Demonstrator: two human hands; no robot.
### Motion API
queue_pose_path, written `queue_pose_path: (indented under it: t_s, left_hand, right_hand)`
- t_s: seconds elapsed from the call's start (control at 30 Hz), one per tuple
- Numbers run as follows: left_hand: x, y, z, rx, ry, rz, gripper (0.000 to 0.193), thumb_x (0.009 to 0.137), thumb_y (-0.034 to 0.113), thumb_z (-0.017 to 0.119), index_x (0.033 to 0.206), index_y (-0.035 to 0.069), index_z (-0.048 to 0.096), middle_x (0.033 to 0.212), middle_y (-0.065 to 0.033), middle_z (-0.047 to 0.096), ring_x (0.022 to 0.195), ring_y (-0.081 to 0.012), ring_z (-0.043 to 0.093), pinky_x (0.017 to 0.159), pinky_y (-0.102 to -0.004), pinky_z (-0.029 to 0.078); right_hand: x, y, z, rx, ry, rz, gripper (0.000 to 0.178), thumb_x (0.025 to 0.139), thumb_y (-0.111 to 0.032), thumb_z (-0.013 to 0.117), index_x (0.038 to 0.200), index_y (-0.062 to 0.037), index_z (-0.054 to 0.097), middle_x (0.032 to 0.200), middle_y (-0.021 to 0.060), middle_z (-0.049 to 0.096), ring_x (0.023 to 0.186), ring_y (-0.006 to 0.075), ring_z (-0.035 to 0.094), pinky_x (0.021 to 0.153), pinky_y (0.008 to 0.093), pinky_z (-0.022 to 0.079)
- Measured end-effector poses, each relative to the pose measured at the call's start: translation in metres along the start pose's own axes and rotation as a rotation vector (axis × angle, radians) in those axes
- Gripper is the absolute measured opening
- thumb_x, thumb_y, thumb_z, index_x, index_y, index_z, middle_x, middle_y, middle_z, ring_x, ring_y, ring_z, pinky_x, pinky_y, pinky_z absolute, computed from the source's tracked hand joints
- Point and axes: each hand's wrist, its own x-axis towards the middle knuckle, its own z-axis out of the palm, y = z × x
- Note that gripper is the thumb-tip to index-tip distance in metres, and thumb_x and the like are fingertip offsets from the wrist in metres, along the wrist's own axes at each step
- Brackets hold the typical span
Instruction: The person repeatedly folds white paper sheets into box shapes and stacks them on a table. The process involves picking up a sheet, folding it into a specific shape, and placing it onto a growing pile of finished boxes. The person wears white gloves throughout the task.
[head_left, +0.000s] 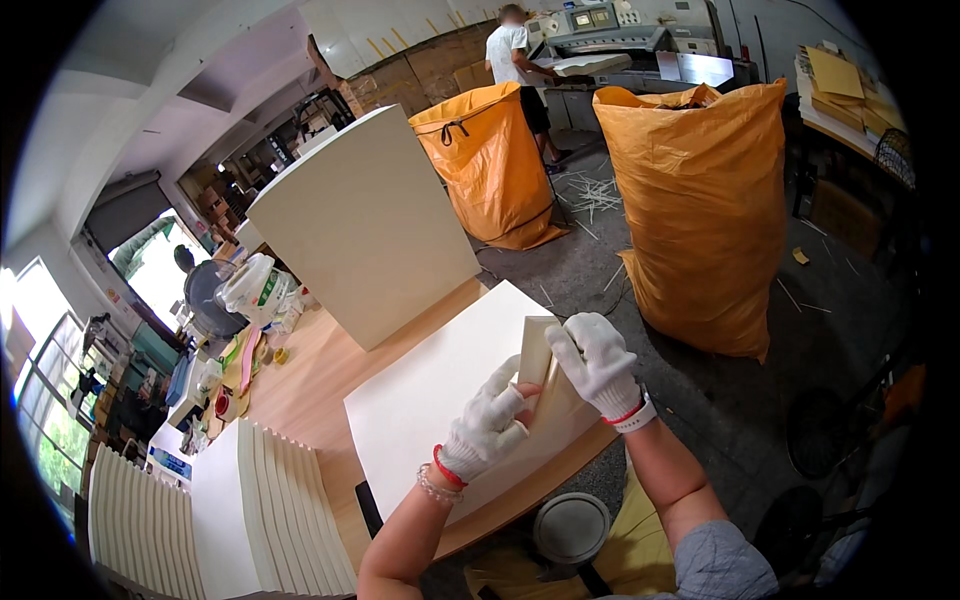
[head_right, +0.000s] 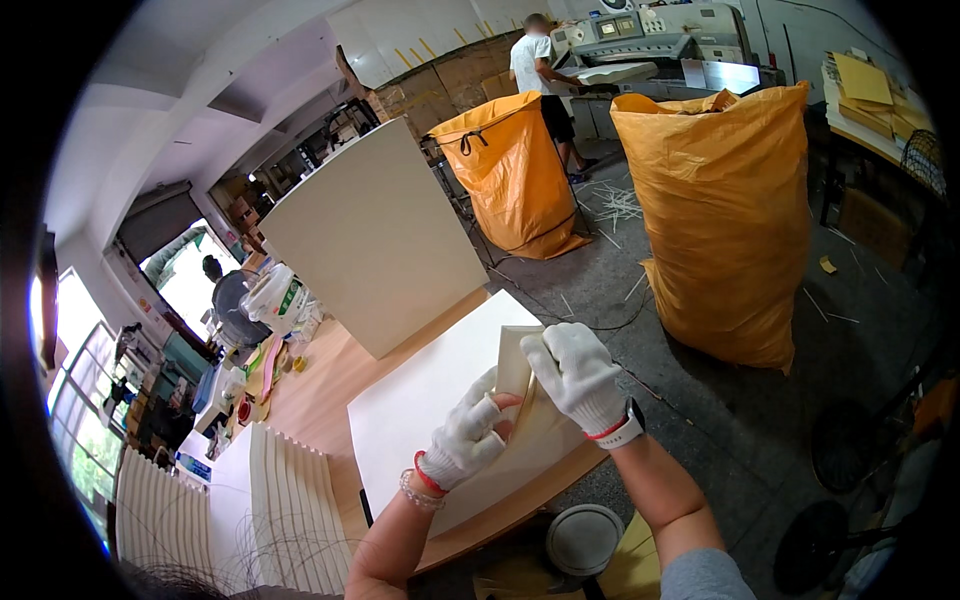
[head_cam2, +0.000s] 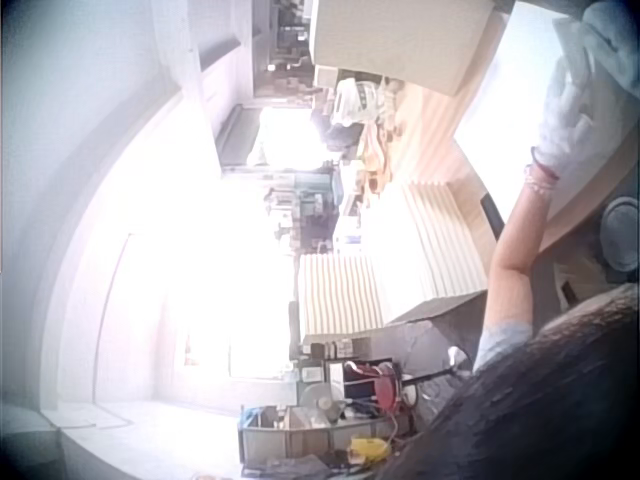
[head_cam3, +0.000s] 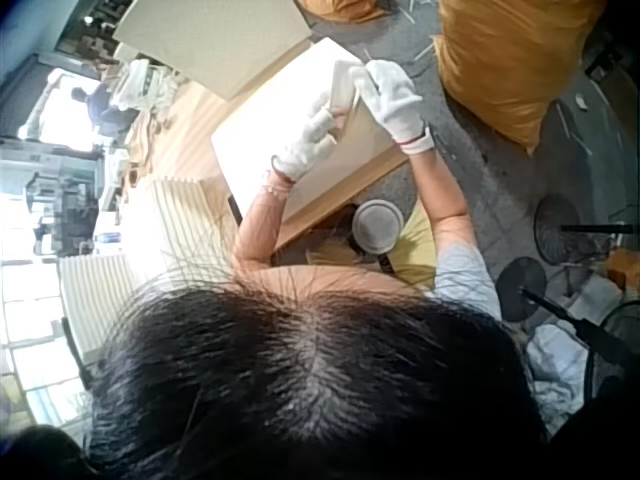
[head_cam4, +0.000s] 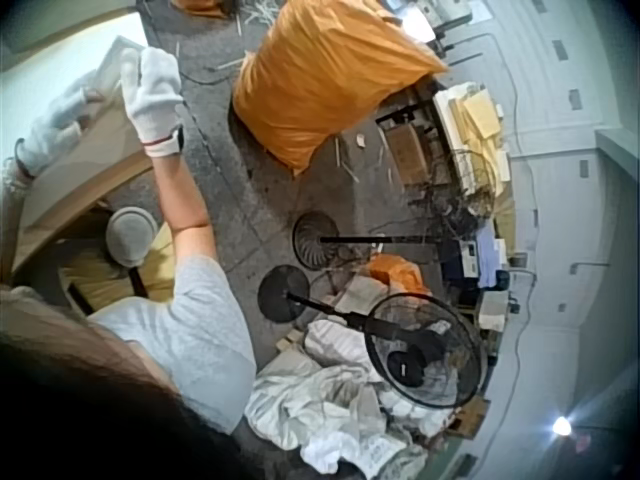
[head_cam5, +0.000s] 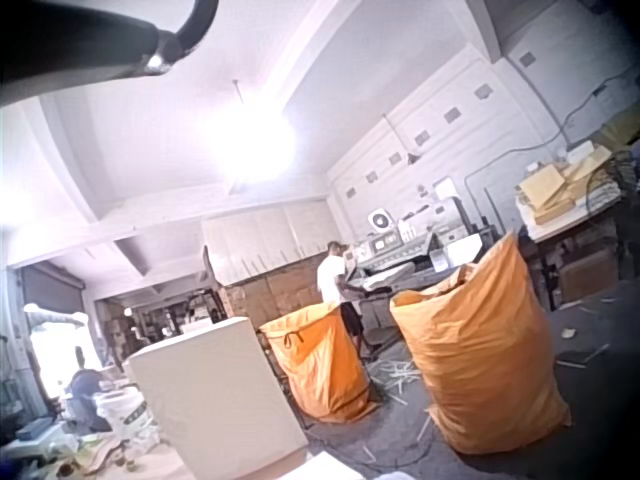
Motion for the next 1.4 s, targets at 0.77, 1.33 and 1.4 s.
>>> queue_pose_path:
  t_s: [0.77, 1.33, 1.4]
  left_hand:
    - [0.000, 0.004, 0.007, -0.079, 0.113, -0.064, 0.059, 0.078, -0.006, 0.076, 0.134, 0.010, 0.062, 0.159, -0.0257, 0.038, 0.129, -0.0417, 0.059, 0.101, -0.0427, 0.052]
    - [0.001, 0.008, 0.006, -0.144, 0.115, -0.079, 0.044, 0.081, -0.005, 0.073, 0.123, 0.005, 0.065, 0.159, -0.0269, 0.036, 0.130, -0.0408, 0.058, 0.103, -0.0419, 0.050]
    - [0.000, 0.005, 0.003, -0.073, 0.092, -0.040, 0.045, 0.081, -0.005, 0.073, 0.124, 0.005, 0.065, 0.159, -0.0269, 0.036, 0.130, -0.0407, 0.058, 0.104, -0.0424, 0.050]
  right_hand:
    - [0.000, 0.001, 0.001, -0.058, -0.025, -0.006, 0.018, 0.095, -0.013, 0.069, 0.084, -0.0026, 0.060, 0.075, 0.0121, 0.052, 0.071, 0.0333, 0.055, 0.065, 0.0452, 0.045]
    - [-0.003, 0.002, 0.002, 0.081, -0.011, 0.108, 0.018, 0.097, -0.014, 0.067, 0.085, -0.0032, 0.059, 0.076, 0.0126, 0.053, 0.073, 0.0336, 0.056, 0.066, 0.0449, 0.045]
    - [-0.003, 0.001, 0.002, 0.118, -0.009, 0.121, 0.018, 0.097, -0.014, 0.067, 0.085, -0.0032, 0.059, 0.076, 0.0126, 0.053, 0.073, 0.0338, 0.056, 0.066, 0.0452, 0.045]
